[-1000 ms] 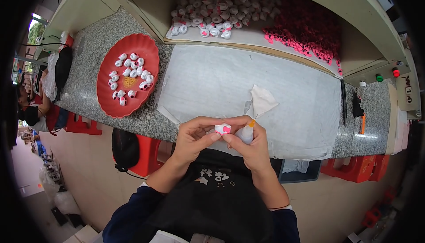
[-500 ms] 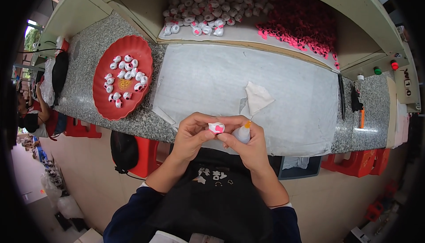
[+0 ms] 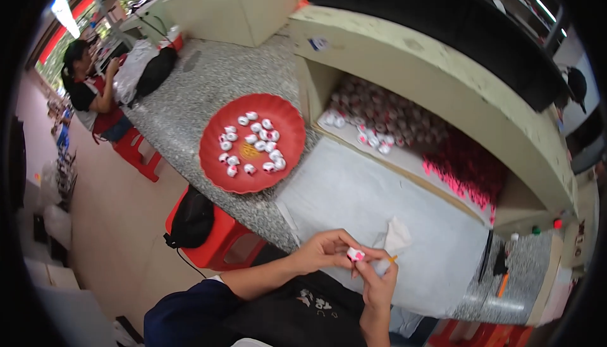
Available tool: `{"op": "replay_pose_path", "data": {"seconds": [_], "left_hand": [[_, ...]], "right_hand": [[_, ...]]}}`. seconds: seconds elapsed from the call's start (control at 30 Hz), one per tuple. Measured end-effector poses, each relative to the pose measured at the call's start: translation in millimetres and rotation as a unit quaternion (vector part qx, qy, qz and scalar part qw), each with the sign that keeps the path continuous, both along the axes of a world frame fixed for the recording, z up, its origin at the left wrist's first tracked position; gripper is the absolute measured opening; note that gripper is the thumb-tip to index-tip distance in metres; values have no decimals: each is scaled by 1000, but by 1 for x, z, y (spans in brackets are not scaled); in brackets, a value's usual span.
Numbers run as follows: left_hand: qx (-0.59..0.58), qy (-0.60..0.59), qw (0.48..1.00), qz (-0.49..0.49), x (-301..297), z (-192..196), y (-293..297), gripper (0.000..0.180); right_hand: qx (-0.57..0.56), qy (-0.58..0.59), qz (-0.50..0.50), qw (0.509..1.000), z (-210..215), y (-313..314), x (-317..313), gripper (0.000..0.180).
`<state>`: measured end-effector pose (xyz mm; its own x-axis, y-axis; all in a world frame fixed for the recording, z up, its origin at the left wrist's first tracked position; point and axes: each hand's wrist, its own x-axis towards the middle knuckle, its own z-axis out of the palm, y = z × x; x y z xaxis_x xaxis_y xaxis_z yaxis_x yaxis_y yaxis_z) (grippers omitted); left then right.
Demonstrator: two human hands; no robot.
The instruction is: Glue small decorative pink bows onto white plastic toy figures at a factory workbench.
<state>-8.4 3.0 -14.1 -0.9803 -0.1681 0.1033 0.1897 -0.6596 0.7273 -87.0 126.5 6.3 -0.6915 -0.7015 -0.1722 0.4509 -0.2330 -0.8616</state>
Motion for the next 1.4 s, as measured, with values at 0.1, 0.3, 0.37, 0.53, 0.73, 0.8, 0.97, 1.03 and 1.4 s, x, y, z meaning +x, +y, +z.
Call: {"op": "replay_pose_path", "data": {"seconds": [0.1,0.3,0.37,0.53,0.73,0.8,0.97,1.03,1.4], "left_hand": [[-46,-6,999,9,9,6,-3,21],[-88,21,994,65,20,12,-5,25],[-98,49,990,85,22,11,-7,24],[-107,79,983,130,27,14,-8,23],[17,92,995,33,28,9,-14,22],[30,83,996,28,27,9,-15,21],[-2,75,997,14,22,9,-15,22],[-21,92,995,12,20,2,-11,22],[-75,51,996,6,19,8,6,18]], "right_hand": [[-17,14,25,999,8,-2,7,22],[-25,52,26,998,14,-14,15,22],[-1,46,14,999,23,-20,22,21],[6,86,24,996,23,-25,28,24],[-3,80,18,997,18,-26,26,24],[-8,72,16,997,20,-29,25,25],[13,45,22,999,20,-24,20,22],[22,39,43,998,23,-15,21,24],[-34,4,69,997,1,10,14,16]]}}
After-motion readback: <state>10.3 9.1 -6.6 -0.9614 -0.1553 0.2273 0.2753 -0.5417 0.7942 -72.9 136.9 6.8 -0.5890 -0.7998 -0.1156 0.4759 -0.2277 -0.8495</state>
